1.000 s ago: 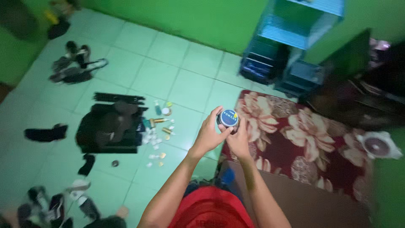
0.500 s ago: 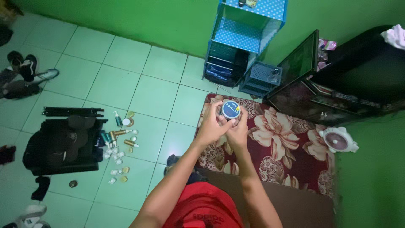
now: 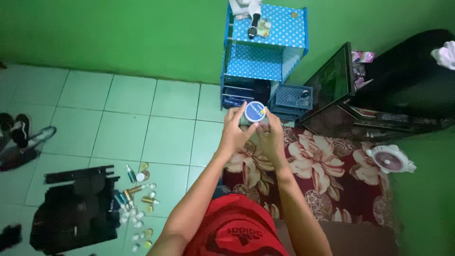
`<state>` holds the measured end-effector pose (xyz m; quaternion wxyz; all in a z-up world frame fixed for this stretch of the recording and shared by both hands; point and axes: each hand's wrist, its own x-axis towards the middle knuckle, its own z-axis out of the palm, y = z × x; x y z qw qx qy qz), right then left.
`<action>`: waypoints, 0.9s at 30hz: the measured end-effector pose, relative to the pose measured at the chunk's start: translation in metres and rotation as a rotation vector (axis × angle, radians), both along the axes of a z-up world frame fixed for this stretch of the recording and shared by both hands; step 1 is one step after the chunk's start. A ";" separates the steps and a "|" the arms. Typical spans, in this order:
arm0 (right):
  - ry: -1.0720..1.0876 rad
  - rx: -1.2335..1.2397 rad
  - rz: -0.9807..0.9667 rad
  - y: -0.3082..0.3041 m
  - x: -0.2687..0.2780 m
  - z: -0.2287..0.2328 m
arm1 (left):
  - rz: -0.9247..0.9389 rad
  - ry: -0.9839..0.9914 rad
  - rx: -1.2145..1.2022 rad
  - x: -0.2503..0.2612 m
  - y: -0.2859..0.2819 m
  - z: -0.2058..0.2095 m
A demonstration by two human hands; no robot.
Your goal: The person picks up remote controls, various cosmetic containers, and several hats from the floor and places them on a small table and a blue plastic shelf. They also pick up and move a blue three-tier plastic rack.
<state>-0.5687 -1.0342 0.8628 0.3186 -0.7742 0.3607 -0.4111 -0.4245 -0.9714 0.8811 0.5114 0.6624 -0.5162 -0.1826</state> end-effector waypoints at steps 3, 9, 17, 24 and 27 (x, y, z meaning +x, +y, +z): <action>-0.017 0.098 -0.016 -0.039 0.031 0.007 | -0.016 -0.026 -0.051 0.034 -0.045 0.006; -0.182 0.303 0.086 -0.105 0.075 -0.003 | -0.006 0.021 -0.040 0.075 -0.119 0.000; -0.157 0.472 0.233 -0.229 0.120 -0.042 | 0.153 0.007 0.004 0.121 -0.218 -0.029; 0.060 0.398 0.389 -0.344 0.139 -0.056 | 0.321 -0.040 0.040 0.140 -0.307 -0.045; 0.115 0.508 0.514 -0.380 0.154 -0.055 | 0.349 -0.033 0.056 0.152 -0.337 -0.049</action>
